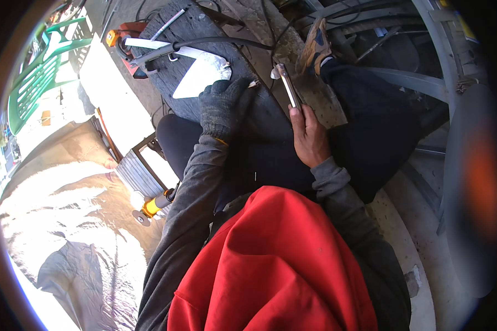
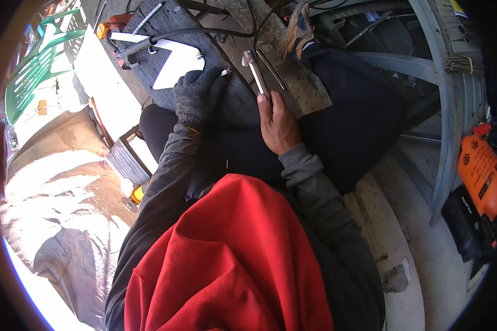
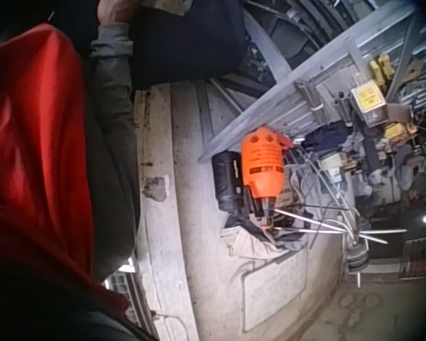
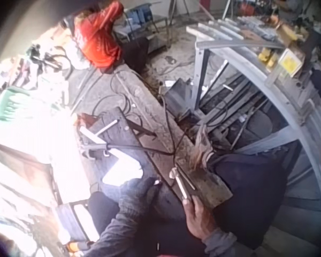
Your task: Repairing a metal trowel by hammering and fastening parts.
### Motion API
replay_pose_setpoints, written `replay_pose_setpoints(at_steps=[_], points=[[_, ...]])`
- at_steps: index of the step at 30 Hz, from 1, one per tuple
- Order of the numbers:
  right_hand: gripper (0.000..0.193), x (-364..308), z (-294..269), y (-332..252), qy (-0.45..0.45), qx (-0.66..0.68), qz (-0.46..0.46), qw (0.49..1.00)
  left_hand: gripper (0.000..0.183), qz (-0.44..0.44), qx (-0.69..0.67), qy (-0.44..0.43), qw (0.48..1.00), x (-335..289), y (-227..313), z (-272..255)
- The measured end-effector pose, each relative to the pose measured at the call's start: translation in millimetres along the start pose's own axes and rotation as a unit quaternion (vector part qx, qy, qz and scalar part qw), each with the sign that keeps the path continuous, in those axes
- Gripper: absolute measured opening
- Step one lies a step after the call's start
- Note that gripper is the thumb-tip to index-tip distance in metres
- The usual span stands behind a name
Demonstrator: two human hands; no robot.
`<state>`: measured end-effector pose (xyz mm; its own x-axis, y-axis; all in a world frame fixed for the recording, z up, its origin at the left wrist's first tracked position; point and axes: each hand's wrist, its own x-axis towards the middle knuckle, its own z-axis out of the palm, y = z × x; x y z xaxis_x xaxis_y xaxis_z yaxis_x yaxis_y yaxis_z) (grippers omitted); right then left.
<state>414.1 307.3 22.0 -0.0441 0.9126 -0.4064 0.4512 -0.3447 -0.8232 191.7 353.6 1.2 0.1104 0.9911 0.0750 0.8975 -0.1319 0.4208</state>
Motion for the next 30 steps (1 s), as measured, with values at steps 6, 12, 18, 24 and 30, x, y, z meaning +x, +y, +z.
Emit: replay_pose_setpoints(at_steps=[6,12,18,24,30], points=[[0.031,0.1,4.6,-7.3,0.016,0.005,-0.065,0.998,0.025,0.004,0.005,0.014,1.000,-1.0,-3.4,7.2],[0.030,5.3,2.7,-18.9,0.017,0.004,-0.121,0.992,0.026,0.028,-0.013,0.001,1.000,1.2,-16.7,12.8],[0.029,12.7,3.5,-19.5,0.001,-0.036,-0.098,0.994,0.025,0.033,0.019,-0.006,0.999,6.0,-15.5,13.2],[0.029,24.3,-7.1,-19.8,-0.014,-0.034,-0.140,0.989,0.026,0.043,0.035,-0.012,0.998,10.5,-23.5,11.3],[0.029,21.8,-7.8,-13.2,-0.030,-0.044,-0.104,0.993,0.026,0.042,0.027,-0.015,0.999,13.7,-24.2,11.2]])
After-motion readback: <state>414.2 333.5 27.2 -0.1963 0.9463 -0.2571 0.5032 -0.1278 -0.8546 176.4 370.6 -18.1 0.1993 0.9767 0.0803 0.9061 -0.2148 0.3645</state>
